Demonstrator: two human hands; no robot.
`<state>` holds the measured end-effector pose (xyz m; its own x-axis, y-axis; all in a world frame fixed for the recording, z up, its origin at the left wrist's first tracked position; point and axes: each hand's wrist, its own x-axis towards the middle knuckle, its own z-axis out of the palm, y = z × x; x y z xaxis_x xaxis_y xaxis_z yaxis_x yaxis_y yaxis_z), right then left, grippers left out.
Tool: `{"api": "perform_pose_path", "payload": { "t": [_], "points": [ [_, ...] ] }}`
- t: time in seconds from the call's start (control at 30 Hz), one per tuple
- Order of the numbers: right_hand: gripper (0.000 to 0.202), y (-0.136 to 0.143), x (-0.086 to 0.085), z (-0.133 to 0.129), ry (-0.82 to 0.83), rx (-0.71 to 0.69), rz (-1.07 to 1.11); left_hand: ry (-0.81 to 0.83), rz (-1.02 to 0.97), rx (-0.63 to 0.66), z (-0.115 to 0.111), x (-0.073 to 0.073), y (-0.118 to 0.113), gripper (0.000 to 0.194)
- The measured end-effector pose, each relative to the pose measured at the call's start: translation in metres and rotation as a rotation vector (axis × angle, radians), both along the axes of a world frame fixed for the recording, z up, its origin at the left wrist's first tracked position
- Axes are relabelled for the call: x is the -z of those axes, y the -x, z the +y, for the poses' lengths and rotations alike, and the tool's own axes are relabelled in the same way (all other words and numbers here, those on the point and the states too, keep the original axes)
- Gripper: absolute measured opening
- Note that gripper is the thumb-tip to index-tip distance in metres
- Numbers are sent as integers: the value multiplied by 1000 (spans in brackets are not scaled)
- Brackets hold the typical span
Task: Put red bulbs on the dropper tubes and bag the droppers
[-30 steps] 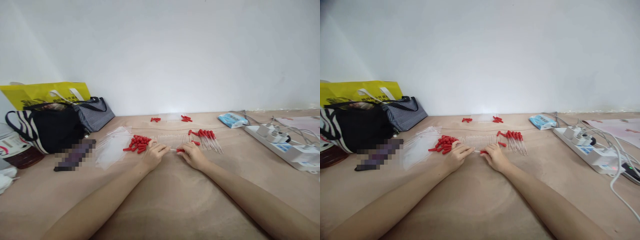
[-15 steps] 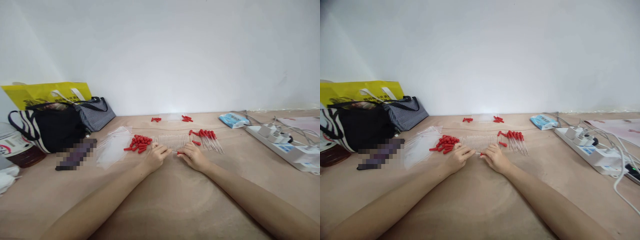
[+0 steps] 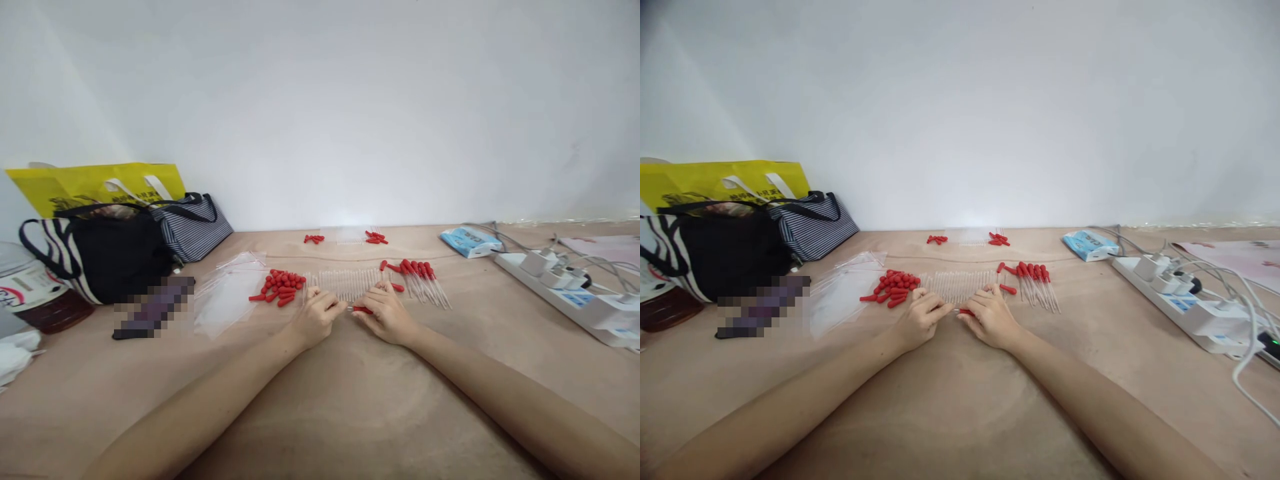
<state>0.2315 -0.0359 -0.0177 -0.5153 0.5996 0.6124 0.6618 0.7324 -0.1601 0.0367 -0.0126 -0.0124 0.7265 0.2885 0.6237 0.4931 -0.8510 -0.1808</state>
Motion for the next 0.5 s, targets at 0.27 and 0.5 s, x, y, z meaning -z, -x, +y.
{"api": "perform_pose_path", "payload": {
  "t": [0.27, 0.5],
  "points": [
    [19, -4, -4, 1, 74, 16, 68, 10, -55, -37, 0, -1, 2, 27],
    [33, 7, 0, 2, 589, -73, 841, 187, -219, -80, -6, -5, -2, 25]
  ]
}}
